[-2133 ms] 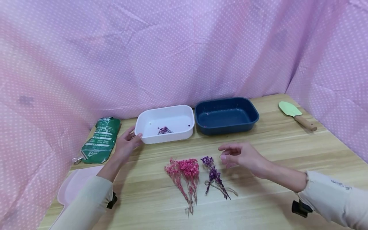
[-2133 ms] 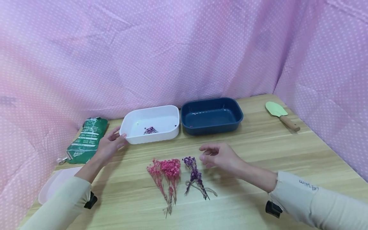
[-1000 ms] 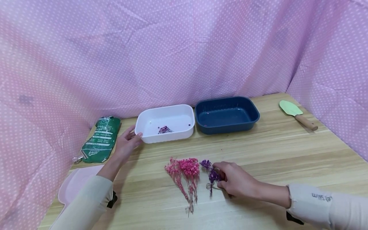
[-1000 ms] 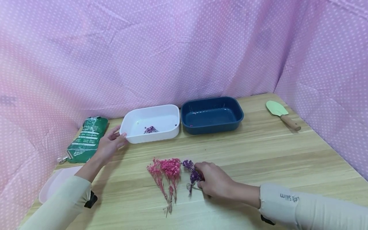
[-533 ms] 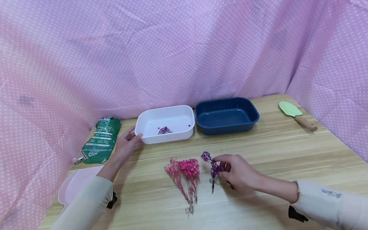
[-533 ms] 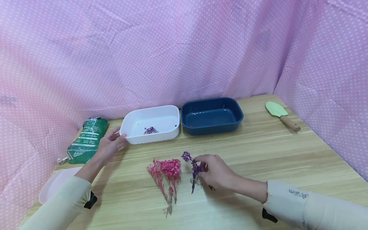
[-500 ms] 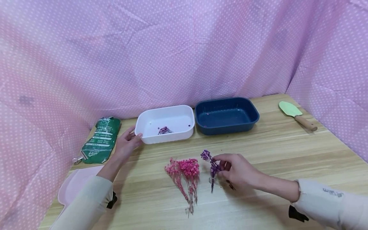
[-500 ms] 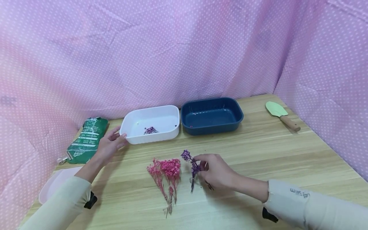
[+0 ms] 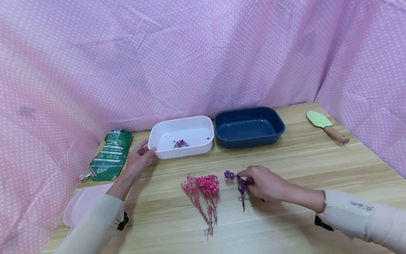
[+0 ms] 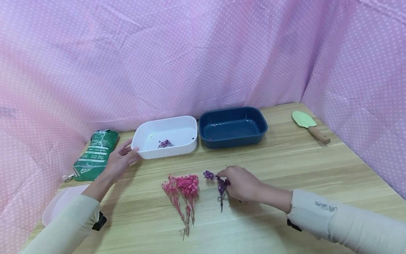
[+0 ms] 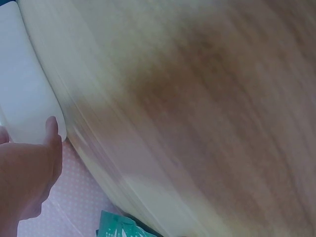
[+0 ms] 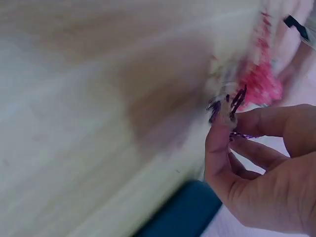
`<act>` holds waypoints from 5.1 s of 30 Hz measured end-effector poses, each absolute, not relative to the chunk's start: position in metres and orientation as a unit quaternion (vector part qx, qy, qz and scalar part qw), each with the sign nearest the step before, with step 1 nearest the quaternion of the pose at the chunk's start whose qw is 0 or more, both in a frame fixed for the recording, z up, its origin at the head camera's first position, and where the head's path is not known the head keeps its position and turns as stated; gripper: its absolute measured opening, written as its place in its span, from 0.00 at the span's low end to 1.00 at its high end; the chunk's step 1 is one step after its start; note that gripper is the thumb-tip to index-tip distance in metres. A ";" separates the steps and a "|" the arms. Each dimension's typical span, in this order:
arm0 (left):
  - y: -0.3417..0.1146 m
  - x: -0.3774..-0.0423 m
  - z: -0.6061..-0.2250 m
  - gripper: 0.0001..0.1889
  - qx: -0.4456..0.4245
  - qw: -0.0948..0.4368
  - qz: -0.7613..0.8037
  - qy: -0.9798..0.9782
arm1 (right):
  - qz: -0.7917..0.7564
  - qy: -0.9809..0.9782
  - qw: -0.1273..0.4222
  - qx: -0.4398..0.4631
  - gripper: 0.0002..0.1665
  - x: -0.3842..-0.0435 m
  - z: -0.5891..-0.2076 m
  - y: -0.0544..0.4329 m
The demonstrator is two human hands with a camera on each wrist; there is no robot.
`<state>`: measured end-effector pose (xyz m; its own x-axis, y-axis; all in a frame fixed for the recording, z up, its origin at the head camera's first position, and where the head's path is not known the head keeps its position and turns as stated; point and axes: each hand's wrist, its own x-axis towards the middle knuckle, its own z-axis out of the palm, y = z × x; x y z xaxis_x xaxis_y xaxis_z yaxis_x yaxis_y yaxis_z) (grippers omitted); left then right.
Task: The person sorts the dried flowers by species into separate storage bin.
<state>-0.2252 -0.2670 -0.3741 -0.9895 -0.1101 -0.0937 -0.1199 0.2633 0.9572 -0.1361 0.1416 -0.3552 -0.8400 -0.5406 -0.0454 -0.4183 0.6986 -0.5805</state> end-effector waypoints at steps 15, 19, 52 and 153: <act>-0.268 -0.225 -0.373 0.35 -0.071 0.000 0.608 0.791 | -0.272 0.895 0.122 -0.331 0.29 -0.147 -0.350 0.151; -0.268 -0.225 -0.372 0.35 -0.071 -0.001 0.607 0.792 | -0.331 0.877 0.125 -0.324 0.27 -0.153 -0.342 0.152; -0.269 -0.226 -0.373 0.36 -0.069 0.015 0.600 0.797 | -0.679 0.663 0.282 -0.141 0.31 -0.183 -0.331 0.113; -0.269 -0.225 -0.372 0.37 -0.065 0.013 0.593 0.803 | -0.492 0.833 0.185 -0.175 0.28 -0.145 -0.367 0.188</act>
<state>-0.2254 -0.2687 -0.3724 -0.9912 -0.0886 -0.0980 -0.1197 0.2887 0.9499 -0.1454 0.1879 -0.3672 -0.8704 -0.4730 -0.1364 -0.1091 0.4554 -0.8836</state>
